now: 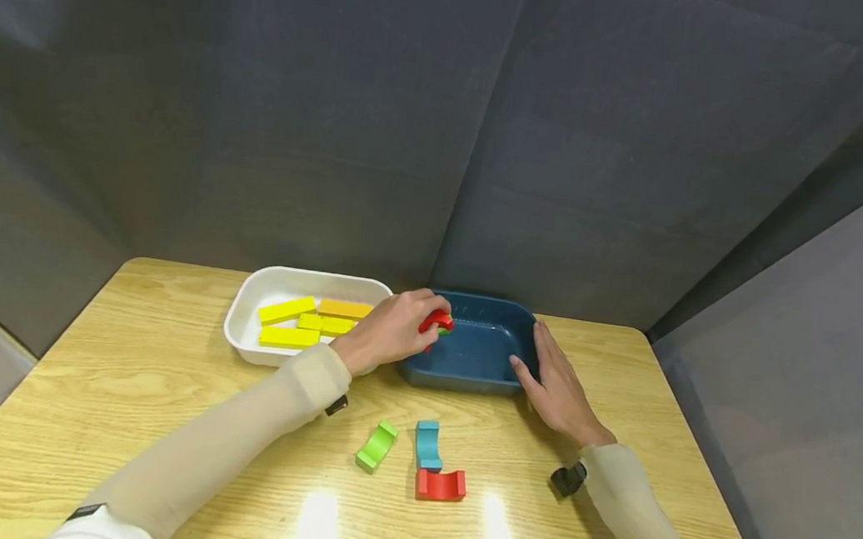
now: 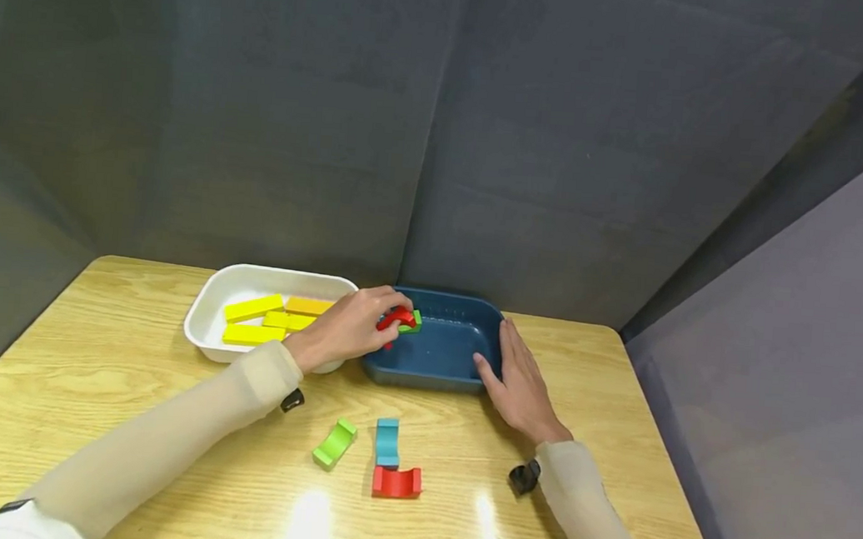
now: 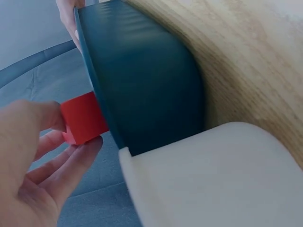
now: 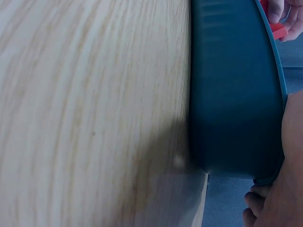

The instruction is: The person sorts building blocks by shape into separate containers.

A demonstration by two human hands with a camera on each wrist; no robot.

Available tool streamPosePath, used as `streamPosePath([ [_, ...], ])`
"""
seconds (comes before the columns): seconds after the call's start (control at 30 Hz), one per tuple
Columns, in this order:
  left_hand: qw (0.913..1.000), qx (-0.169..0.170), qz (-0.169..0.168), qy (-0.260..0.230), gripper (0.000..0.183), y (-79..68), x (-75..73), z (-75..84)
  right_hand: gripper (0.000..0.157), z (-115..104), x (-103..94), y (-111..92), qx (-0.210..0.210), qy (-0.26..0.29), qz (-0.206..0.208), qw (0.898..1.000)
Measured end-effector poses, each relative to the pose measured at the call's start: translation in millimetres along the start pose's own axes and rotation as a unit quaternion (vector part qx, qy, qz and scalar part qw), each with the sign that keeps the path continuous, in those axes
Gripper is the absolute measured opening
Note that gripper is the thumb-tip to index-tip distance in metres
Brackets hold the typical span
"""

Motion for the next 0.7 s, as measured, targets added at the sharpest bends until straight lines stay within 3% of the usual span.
streamPosePath([
  [0.27,0.9996,-0.015,-0.021,0.011,0.036,-2.1,8.2,-7.5,0.085,0.9,2.2,-1.0,0.004,0.0,-0.002,1.0],
  [0.7,0.9953,-0.033,-0.047,0.079,0.037,-10.9,-0.3,-7.7,0.085,2.5,0.0,-2.2,0.009,0.0,-0.006,1.0],
])
Point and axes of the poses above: each hand's wrist, its own y-axis towards the middle knuckle, its own x-axis out of the palm, z = x × y, the point moved 6 cm from there along y, towards the middle knuckle, and after that the axes turned 8 degrees about x, right-handed, at the moved point
